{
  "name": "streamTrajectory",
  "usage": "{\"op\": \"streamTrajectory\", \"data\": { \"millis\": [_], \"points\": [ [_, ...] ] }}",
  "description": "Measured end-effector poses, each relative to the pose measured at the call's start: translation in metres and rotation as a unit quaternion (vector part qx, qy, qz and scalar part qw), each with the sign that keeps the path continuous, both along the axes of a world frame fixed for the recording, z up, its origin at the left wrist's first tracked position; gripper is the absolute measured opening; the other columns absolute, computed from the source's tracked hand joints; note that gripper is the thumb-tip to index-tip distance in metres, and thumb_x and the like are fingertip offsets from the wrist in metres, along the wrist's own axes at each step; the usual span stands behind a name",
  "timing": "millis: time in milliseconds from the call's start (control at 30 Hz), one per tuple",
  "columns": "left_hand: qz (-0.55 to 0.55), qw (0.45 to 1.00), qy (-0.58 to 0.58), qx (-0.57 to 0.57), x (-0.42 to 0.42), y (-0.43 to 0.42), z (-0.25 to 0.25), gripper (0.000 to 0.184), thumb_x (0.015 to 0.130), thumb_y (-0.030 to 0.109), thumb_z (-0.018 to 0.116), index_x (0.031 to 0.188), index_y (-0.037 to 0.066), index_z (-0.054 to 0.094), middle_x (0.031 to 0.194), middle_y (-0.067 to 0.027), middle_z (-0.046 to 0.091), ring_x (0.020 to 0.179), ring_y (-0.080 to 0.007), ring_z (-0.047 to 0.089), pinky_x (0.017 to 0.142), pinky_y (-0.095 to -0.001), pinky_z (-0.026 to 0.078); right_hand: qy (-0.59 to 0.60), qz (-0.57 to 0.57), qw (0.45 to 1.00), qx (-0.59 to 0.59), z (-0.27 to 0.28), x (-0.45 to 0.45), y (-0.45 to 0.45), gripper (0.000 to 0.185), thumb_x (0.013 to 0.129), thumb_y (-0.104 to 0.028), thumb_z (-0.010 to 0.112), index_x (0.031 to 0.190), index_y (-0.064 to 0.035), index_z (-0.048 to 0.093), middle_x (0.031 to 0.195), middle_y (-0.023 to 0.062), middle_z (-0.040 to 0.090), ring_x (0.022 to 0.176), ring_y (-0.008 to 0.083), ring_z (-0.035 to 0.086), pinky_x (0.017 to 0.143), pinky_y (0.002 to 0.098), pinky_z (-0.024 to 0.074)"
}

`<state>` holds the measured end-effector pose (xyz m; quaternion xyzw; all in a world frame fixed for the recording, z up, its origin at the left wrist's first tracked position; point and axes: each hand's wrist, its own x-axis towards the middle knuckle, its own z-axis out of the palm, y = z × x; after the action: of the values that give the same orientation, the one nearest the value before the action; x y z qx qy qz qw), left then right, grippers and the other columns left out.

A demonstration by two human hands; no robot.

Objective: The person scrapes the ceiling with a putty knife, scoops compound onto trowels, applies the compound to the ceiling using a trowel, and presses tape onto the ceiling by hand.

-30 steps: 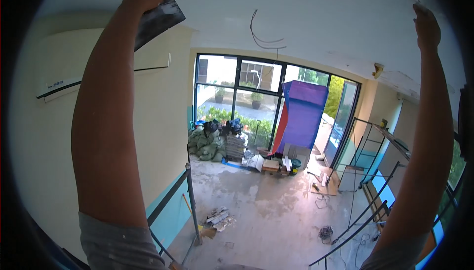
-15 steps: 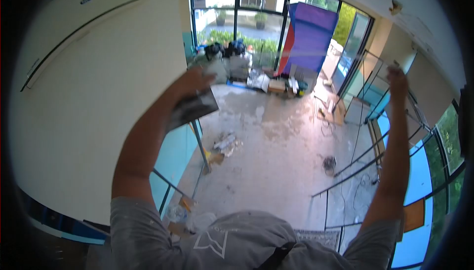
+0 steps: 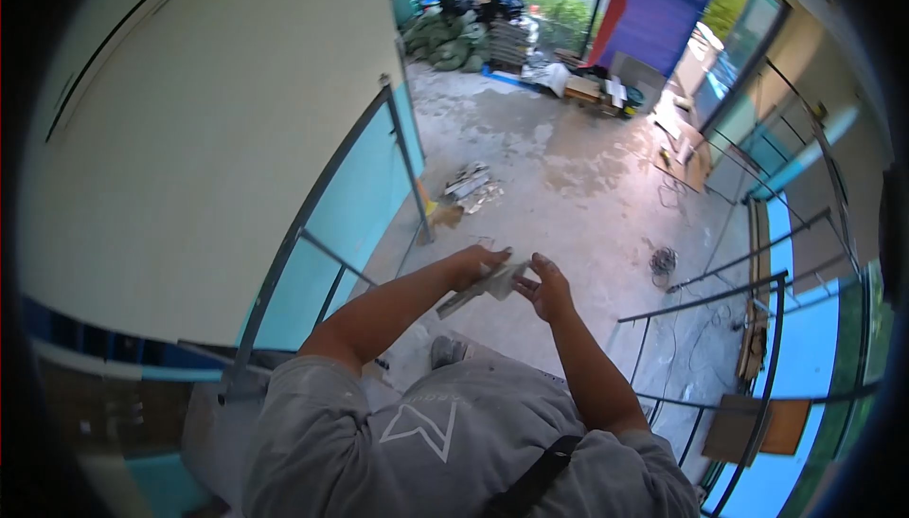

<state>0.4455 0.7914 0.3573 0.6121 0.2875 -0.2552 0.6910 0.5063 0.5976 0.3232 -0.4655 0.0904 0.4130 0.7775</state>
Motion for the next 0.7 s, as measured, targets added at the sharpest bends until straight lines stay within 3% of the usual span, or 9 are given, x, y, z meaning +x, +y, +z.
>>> {"op": "streamTrajectory", "data": {
  "millis": [100, 133, 267, 333, 433, 500, 533, 633, 700],
  "points": [
    [0.019, 0.999, 0.025, -0.024, -0.012, -0.008, 0.001, 0.052, 0.085, 0.056, 0.061, 0.083, 0.004, 0.065, 0.072, -0.0089, 0.059, 0.056, -0.0170, 0.053, 0.045, -0.0345, 0.041, -0.021, 0.072, 0.997, -0.024, -0.007, 0.004, 0.011, 0.058, 0.089, -0.025, 0.063, 0.134, -0.0020, 0.036, 0.124, 0.0126, 0.049, 0.101, 0.0316, 0.058, 0.080, 0.0397, 0.0534],
    [0.037, 0.998, 0.030, -0.036, -0.017, -0.009, 0.002, 0.052, 0.085, 0.056, 0.060, 0.082, 0.005, 0.065, 0.071, -0.0083, 0.058, 0.055, -0.0174, 0.052, 0.044, -0.0335, 0.040, -0.031, 0.041, 0.997, -0.054, -0.003, -0.002, 0.015, 0.051, 0.088, -0.020, 0.063, 0.130, -0.0012, 0.040, 0.115, 0.0116, 0.055, 0.099, 0.0268, 0.060, 0.079, 0.0374, 0.0541],
    [0.119, 0.991, 0.024, -0.050, -0.041, 0.008, 0.001, 0.050, 0.085, 0.056, 0.060, 0.079, 0.006, 0.063, 0.068, -0.0072, 0.057, 0.051, -0.0162, 0.051, 0.042, -0.0314, 0.039, -0.046, 0.101, 0.994, 0.008, 0.005, -0.013, 0.039, 0.054, 0.085, -0.014, 0.066, 0.131, 0.0026, 0.042, 0.118, 0.0145, 0.055, 0.097, 0.0243, 0.062, 0.077, 0.0344, 0.0552],
    [0.163, 0.984, 0.009, -0.064, -0.057, 0.021, 0.004, 0.050, 0.085, 0.056, 0.061, 0.075, 0.006, 0.061, 0.064, -0.0058, 0.054, 0.047, -0.0147, 0.049, 0.039, -0.0293, 0.038, -0.140, 0.138, 0.980, -0.021, 0.006, -0.018, 0.057, 0.055, 0.084, -0.012, 0.067, 0.131, 0.0030, 0.043, 0.118, 0.0156, 0.055, 0.096, 0.0235, 0.062, 0.076, 0.0338, 0.0557],
    [0.166, 0.985, 0.018, -0.038, -0.075, 0.035, 0.014, 0.055, 0.086, 0.059, 0.057, 0.082, 0.005, 0.061, 0.068, -0.0070, 0.057, 0.050, -0.0154, 0.049, 0.042, -0.0305, 0.038, -0.215, 0.182, 0.958, -0.045, 0.014, -0.025, 0.082, 0.055, 0.081, -0.006, 0.066, 0.130, 0.0052, 0.045, 0.118, 0.0162, 0.056, 0.097, 0.0234, 0.061, 0.078, 0.0339, 0.0554],
    [0.227, 0.970, 0.000, -0.084, -0.083, 0.047, 0.010, 0.055, 0.086, 0.060, 0.056, 0.084, 0.006, 0.061, 0.069, -0.0069, 0.056, 0.052, -0.0151, 0.050, 0.043, -0.0297, 0.039, -0.237, 0.237, 0.940, -0.067, 0.018, -0.022, 0.098, 0.054, 0.081, -0.001, 0.063, 0.131, 0.0057, 0.043, 0.119, 0.0150, 0.055, 0.101, 0.0241, 0.060, 0.082, 0.0357, 0.0540],
    [0.257, 0.961, -0.009, -0.106, -0.087, 0.055, 0.008, 0.055, 0.086, 0.061, 0.055, 0.085, 0.006, 0.061, 0.070, -0.0069, 0.056, 0.053, -0.0149, 0.050, 0.044, -0.0292, 0.039, -0.209, 0.206, 0.955, -0.036, 0.020, -0.021, 0.105, 0.054, 0.081, -0.001, 0.062, 0.131, 0.0056, 0.043, 0.120, 0.0146, 0.055, 0.101, 0.0240, 0.060, 0.082, 0.0358, 0.0541],
    [0.368, 0.901, -0.102, -0.206, -0.117, 0.093, -0.003, 0.059, 0.086, 0.064, 0.051, 0.094, 0.007, 0.061, 0.084, -0.0101, 0.060, 0.061, -0.0168, 0.053, 0.049, -0.0325, 0.043, -0.147, 0.147, 0.978, 0.033, 0.039, -0.025, 0.116, 0.053, 0.081, 0.001, 0.061, 0.131, 0.0051, 0.044, 0.121, 0.0136, 0.055, 0.103, 0.0240, 0.059, 0.083, 0.0360, 0.0543],
    [0.490, 0.842, -0.099, -0.204, -0.147, 0.133, -0.055, 0.070, 0.085, 0.070, 0.044, 0.110, 0.007, 0.058, 0.106, -0.0129, 0.061, 0.076, -0.0225, 0.058, 0.068, -0.0424, 0.051, -0.138, 0.155, 0.977, 0.051, 0.046, -0.022, 0.116, 0.053, 0.080, 0.001, 0.060, 0.131, 0.0046, 0.044, 0.122, 0.0130, 0.054, 0.105, 0.0240, 0.059, 0.084, 0.0361, 0.0544]
  ]
}}
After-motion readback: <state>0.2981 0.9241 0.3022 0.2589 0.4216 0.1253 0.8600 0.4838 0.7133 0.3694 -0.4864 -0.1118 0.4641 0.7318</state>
